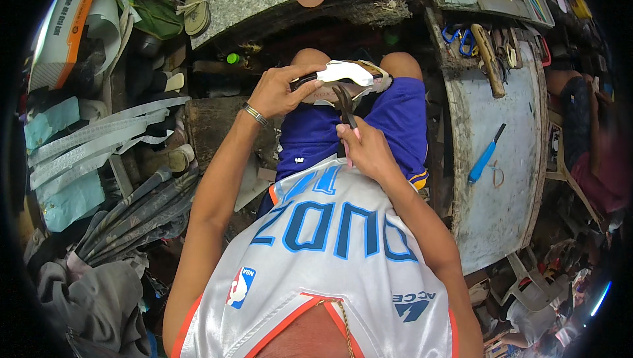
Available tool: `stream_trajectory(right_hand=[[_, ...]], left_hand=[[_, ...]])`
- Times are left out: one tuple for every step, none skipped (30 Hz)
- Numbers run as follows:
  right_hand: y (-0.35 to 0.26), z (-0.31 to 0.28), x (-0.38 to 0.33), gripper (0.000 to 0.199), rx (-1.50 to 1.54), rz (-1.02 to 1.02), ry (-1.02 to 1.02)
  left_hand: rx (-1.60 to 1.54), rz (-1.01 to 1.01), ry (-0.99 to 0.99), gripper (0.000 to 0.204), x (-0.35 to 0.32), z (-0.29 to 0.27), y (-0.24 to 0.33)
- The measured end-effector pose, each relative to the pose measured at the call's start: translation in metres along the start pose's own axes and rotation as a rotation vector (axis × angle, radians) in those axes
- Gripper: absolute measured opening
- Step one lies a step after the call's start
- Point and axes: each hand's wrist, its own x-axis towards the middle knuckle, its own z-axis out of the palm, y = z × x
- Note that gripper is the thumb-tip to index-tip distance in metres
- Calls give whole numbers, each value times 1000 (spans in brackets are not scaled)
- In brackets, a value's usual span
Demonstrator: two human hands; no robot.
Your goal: The person trims and shapes a white sandal sole using a knife and scissors, then fits a white plastic upper onto the sole. They repeatedly adjust and trim the upper to match the sole shape.
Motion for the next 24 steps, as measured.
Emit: stream_trajectory(right_hand=[[1, -1, 2, 47, -25, -12, 15], [1, -1, 5, 47, -80, -19, 16], [1, -2, 8, 46, -127, -36, 25], [0, -3, 9, 46, -174, -54, 34], [-1, -4, 10, 45, -218, -53, 41], [-2, -4, 10, 44, -264, -50, 47], [-3, -4, 8, 44, -310, -47, 50], [-4, -4, 7, 43, -301, -64, 71], [-6, -3, 5, 43, -291, -80, 92], [-7, -2, 3, 43, -279, -96, 113], [-9, -1, 2, 43, -233, -94, 112], [-10, -1, 1, 43, -186, -93, 111], [-11, -2, 2, 43, -131, -110, 108], [-12, -4, 2, 43, -33, -63, 61], [-12, -7, 2, 42, 69, -41, 8], [-13, -9, 5, 42, 177, -32, -37], [-13, -10, 4, 41, 254, -2, -84], [-14, -13, 6, 40, 327, 8, -116], [-14, -14, 6, 39, 402, 10, -151], [-14, -15, 5, 39, 343, 60, -145], [-15, -15, 3, 40, 289, 95, -141], [-15, -14, 2, 41, 234, 107, -104], [-16, -12, 0, 41, 203, 85, -97], [-17, -10, -2, 41, 173, 45, -61]], left_hand=[[-4, 11, -4, 38, 0, 0, 1], [-4, 13, -8, 38, 0, 0, 1], [-5, 14, -12, 38, 0, -1, 2], [-6, 1, -27, 39, 0, -2, 2], [-8, -11, -40, 40, 1, -2, 2], [-15, -22, -53, 42, 1, -3, 2], [-12, -8, -58, 42, 2, -4, 1], [-12, 8, -64, 42, 1, -5, 0], [-13, 23, -71, 43, 1, -5, -2], [-21, 15, -70, 43, 1, -4, -3], [-27, 8, -70, 43, 0, -3, -4], [-34, 9, -60, 43, -1, -2, -6], [-49, 8, -60, 43, -1, -1, -6], [-69, 10, -50, 44, -5, 2, -6], [-73, -21, -53, 45, -8, 4, -5], [-94, -6, -17, 44, -9, 5, -5], [-113, -31, -11, 44, -13, 8, -3], [-130, -57, -9, 44, -13, 9, -2], [-148, -79, -4, 44, -13, 11, -1], [-165, -113, -9, 43, -14, 11, 1], [-192, -152, -13, 42, -14, 12, 2], [-172, -160, -2, 42, -14, 13, 4], [-164, -176, 8, 42, -15, 14, 6], [-169, -194, 15, 41, -16, 16, 7]])
